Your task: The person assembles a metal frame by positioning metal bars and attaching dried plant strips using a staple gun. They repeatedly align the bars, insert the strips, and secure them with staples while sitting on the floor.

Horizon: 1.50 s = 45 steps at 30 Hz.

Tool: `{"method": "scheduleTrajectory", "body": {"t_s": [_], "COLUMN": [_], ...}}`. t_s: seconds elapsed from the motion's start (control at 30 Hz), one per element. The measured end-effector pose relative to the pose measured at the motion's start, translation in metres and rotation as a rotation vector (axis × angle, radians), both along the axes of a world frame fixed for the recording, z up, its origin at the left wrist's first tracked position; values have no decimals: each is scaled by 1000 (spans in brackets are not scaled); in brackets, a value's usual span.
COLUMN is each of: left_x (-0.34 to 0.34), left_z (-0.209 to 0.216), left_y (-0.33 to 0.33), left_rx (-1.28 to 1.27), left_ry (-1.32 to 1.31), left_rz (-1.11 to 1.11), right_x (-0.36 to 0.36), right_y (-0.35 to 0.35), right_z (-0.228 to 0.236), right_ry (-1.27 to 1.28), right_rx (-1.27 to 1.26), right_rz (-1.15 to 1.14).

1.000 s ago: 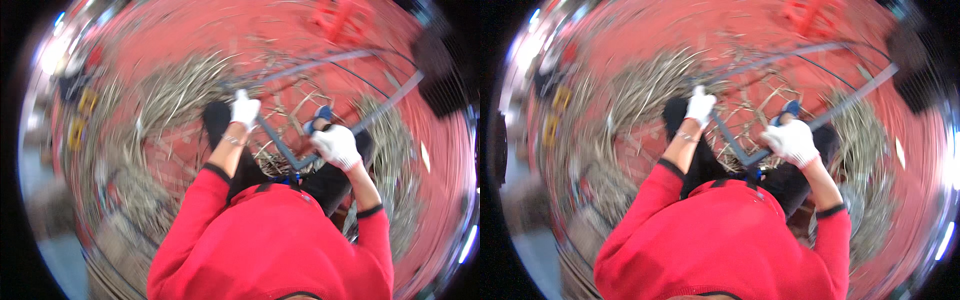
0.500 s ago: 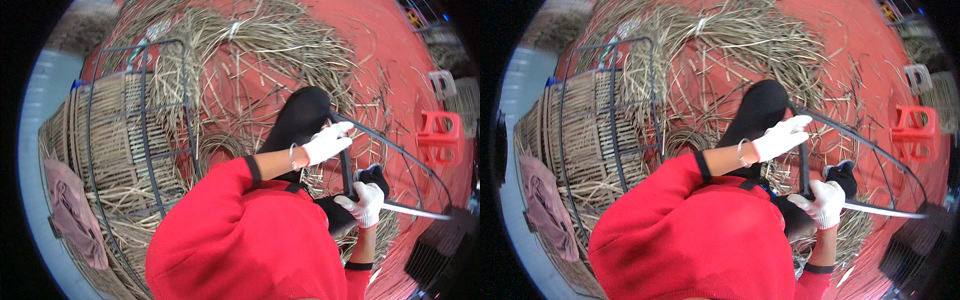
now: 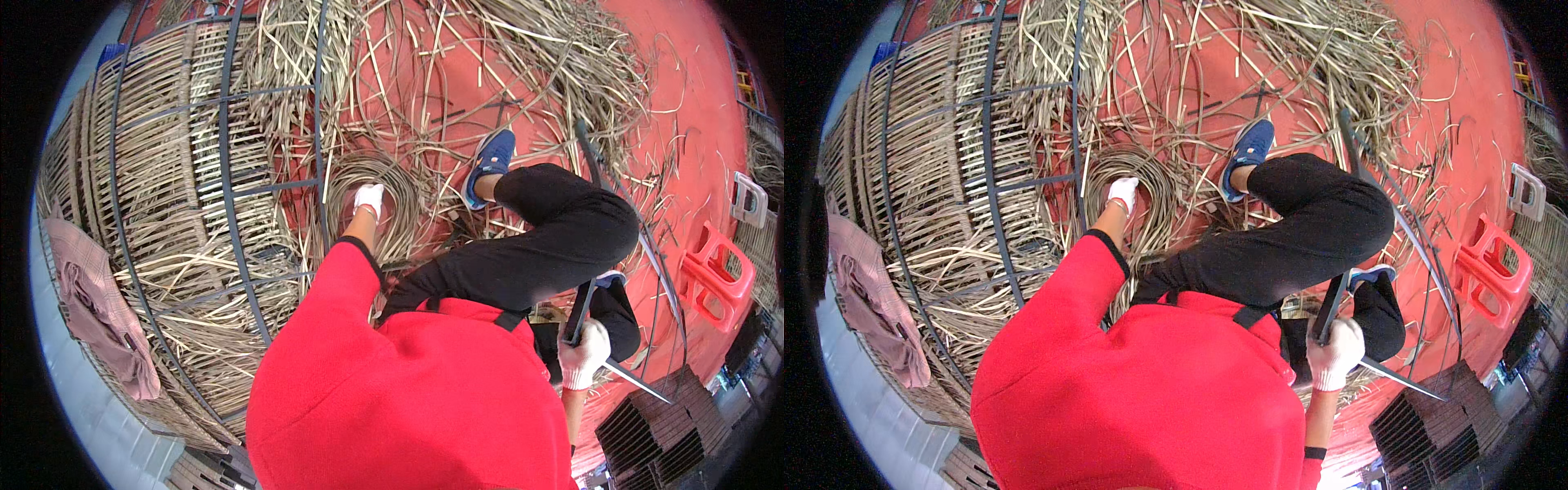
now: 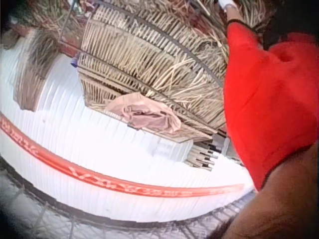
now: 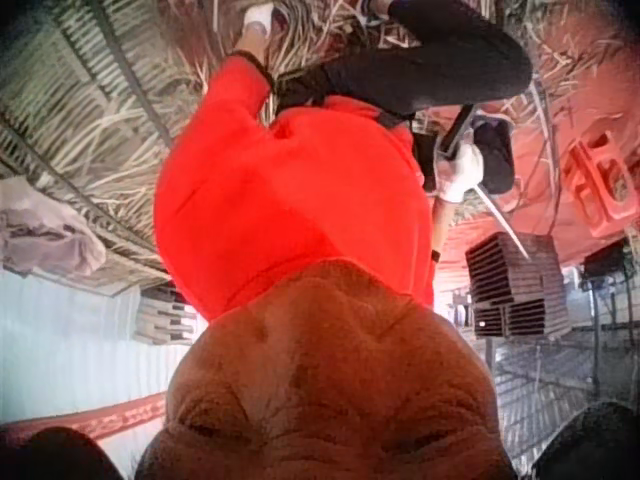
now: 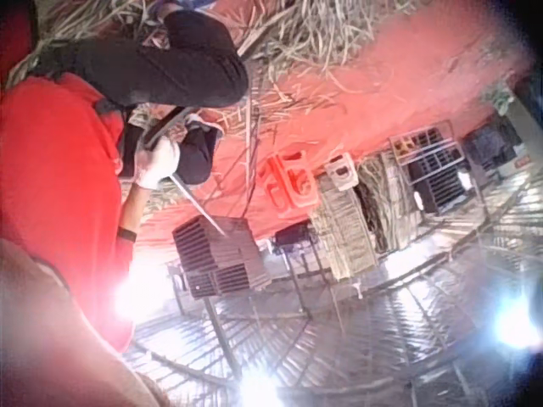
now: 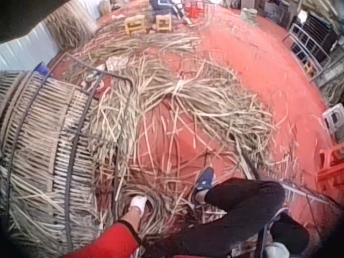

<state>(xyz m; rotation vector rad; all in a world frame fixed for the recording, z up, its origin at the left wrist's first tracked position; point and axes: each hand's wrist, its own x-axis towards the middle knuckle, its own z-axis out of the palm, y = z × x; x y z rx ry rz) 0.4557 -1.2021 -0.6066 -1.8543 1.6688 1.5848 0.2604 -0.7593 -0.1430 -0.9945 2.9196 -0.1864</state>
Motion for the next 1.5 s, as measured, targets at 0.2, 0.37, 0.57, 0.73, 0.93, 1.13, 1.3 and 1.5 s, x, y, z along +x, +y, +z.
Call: {"method": "scheduleTrajectory", "body": {"t_s": [0.2,0.37,0.57,0.73,0.93,1.13,1.3,1.5], "left_x": [-38,-44,-11,-18,-39,-39,-27,-23], "left_z": [-4,49,152,220,269,288,270,234], "left_y": [54,59,19,36,54,55,47,32], "left_rx": [-85,-277,-226,183,130,248,159,203], "left_ry": [-255,-301,124,290,339,306,305,248], "left_rz": [-363,-696,-887,-413,-444,-408,-394,-439], "right_x": [-29,-32,-30,-24,-13,12,26,38], "right_y": [-28,-32,-32,-29,-11,13,31,56], "right_z": [-12,-10,-11,-8,-2,-3,-5,-3], "right_ry": [58,35,81,41,1,144,186,121], "right_rx": [-3,-46,-29,-74,-131,-235,-296,-229], "right_rz": [-19,-23,32,13,67,70,2,-172]}}
